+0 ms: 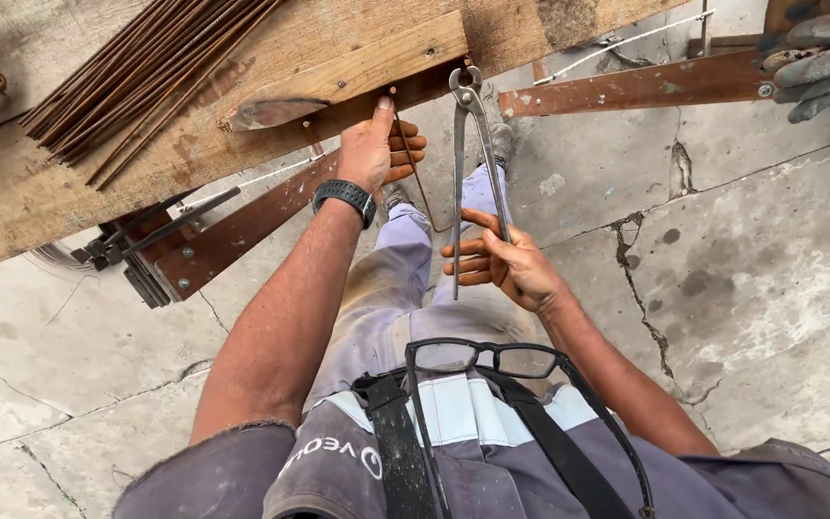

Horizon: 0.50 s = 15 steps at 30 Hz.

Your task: The person bends long metal rods into rectangular shapes using a manual bending tool attached to a wooden workbench. They repeatedly pick up rods, position them in the tool, and apply force to create uniform bends.

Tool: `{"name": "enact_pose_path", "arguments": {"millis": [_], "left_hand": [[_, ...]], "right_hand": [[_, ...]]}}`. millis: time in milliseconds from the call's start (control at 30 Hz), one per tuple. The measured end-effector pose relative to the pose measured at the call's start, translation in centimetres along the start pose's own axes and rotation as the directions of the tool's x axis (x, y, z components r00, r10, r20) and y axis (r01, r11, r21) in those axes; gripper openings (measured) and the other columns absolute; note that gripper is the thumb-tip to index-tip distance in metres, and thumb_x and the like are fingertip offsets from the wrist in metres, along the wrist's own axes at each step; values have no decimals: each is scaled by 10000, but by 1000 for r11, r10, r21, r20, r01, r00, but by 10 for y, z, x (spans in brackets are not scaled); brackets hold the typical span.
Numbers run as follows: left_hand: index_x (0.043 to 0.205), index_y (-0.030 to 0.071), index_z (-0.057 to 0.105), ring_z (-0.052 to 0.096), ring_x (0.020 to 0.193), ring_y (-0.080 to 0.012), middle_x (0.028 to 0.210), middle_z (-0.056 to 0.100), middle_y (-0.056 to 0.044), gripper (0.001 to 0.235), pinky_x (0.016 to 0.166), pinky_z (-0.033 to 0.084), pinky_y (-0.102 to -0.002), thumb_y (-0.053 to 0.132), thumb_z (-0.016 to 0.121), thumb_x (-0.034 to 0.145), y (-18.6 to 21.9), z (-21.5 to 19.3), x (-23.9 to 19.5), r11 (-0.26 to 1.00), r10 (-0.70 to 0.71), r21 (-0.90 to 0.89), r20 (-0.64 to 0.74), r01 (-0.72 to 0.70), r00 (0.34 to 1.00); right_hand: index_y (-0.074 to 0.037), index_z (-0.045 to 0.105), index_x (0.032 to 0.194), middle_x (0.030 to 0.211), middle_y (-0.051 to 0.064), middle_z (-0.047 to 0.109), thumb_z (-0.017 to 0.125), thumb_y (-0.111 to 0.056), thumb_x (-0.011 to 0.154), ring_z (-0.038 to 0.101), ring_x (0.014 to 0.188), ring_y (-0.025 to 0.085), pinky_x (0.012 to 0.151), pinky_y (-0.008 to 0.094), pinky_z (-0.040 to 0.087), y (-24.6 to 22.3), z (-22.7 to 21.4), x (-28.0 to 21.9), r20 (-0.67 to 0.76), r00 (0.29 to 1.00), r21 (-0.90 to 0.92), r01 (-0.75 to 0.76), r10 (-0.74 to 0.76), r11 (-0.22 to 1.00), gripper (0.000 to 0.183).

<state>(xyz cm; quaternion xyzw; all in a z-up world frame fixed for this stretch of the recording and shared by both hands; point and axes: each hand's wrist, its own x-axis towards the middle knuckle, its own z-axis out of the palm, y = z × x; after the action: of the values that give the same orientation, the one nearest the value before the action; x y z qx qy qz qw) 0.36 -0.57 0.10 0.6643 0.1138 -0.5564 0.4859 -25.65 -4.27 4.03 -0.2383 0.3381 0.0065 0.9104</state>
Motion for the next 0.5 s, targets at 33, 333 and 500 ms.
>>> {"name": "enact_pose_path", "arguments": {"millis": [33,333,500], "left_hand": [[885,107,722,788,694,-203,790,785,-98,585,624,645,-311,650,505,900,1,2,-2,1000,-1,0,1,1,1000],[876,64,716,780,670,-215,764,771,-122,587,610,645,-328,625,546,888,1,2,-4,1000,16,-7,-37,-16,999],[876,59,720,784,673,-229,764,771,-134,589,613,652,-349,624,553,892,-4,1,3,1000,27,-14,-35,-27,999]], "right_hand": [[-181,407,1500,1161,261,705,470,-338,1023,723,1027,390,813,480,619,2,-1,-1,-1,1000,0,0,0,1000,506],[-205,395,1499,1192,258,694,453,-344,1030,709,1062,404,846,512,602,16,-3,9,9,1000,57,21,-22,998,493],[-106,602,1256,900,155,716,458,-453,1015,752,830,302,776,491,626,36,-3,23,-44,995,174,-76,85,982,447]]}}
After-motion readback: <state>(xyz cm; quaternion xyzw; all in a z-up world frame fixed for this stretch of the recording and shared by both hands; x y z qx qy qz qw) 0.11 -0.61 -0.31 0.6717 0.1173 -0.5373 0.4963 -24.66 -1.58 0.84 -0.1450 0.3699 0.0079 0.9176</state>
